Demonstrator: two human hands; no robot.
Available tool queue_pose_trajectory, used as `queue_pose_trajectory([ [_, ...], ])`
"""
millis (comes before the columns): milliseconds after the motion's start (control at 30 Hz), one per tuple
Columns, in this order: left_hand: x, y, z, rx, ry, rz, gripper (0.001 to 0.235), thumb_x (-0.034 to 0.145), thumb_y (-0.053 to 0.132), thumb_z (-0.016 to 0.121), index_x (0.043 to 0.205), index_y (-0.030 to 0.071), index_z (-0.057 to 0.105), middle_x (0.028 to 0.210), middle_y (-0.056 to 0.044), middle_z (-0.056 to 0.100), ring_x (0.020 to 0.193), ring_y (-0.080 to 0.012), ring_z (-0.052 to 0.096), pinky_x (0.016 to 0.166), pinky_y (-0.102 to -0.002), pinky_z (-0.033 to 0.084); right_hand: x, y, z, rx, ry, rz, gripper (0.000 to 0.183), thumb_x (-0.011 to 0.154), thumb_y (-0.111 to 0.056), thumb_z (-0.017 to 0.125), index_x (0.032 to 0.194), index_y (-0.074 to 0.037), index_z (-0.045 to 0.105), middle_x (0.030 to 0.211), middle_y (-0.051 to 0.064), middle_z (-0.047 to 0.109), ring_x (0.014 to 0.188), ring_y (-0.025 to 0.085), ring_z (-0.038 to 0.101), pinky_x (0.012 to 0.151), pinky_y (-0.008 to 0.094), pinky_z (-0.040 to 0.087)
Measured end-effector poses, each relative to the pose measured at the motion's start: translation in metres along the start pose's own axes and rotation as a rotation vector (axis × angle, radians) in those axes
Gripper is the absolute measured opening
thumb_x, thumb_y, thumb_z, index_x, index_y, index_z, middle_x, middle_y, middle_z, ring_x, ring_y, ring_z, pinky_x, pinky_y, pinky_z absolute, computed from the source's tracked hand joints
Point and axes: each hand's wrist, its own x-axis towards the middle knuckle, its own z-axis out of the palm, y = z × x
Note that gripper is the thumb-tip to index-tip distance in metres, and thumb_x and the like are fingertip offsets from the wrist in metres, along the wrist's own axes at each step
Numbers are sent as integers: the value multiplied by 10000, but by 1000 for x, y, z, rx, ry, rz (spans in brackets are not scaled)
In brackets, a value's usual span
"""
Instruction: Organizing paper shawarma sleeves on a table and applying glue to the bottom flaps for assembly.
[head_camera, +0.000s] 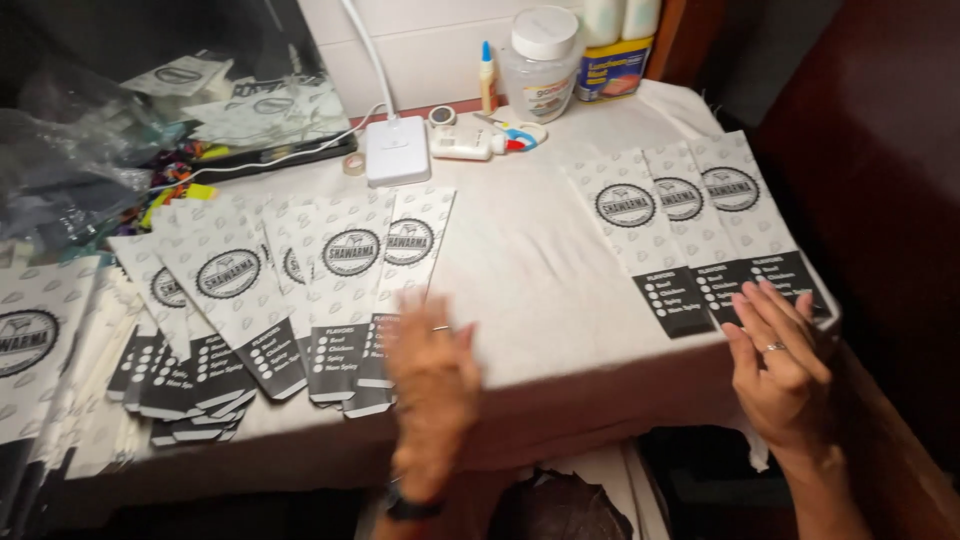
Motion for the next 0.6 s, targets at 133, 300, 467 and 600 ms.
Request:
queue_pose_trajectory([
  [133, -16, -30, -27, 424, -663, -465, 805, 1019, 661, 243, 1570, 73, 236, 1667, -252, 106, 1552, -420, 33, 1219, -583, -12, 16, -30, 6, 77, 5, 28, 228, 1000, 88, 721, 1223, 132, 722, 1306, 270, 700, 1273, 407, 661, 1262, 589, 420],
  [300, -19, 44, -3, 289, -652, -326, 916, 980, 753, 356, 1565, 53, 285, 1636, -290, 195, 1526, -424, 146, 1197, -603, 72, 39, -102, 29, 290, -68, -5, 123, 956, 71, 665, 1064, 59, 722, 1263, 207, 685, 1229, 328, 656, 1252, 589, 386],
  [467, 4, 62, -29, -87, -725, -352, 560, 1075, 296, 275, 1564, 27, 321, 1654, -247, 201, 1534, -409, 137, 1170, -620, 180, 40, -141, 63, 570, -377, -198, 298, 931, 23, 619, 1226, 39, 658, 1383, 194, 635, 1349, 403, 573, 1219, 560, 334],
  [600, -8, 18, -29, -133, -486, -199, 459, 987, 162, 545, 1426, 27, 539, 1504, -231, 483, 1347, -375, 436, 1037, -579, 405, 44, -132, 68, 540, -376, -205, 387, 873, -159, 789, 1231, -38, 709, 1341, 170, 676, 1322, 367, 596, 1216, 592, 323],
])
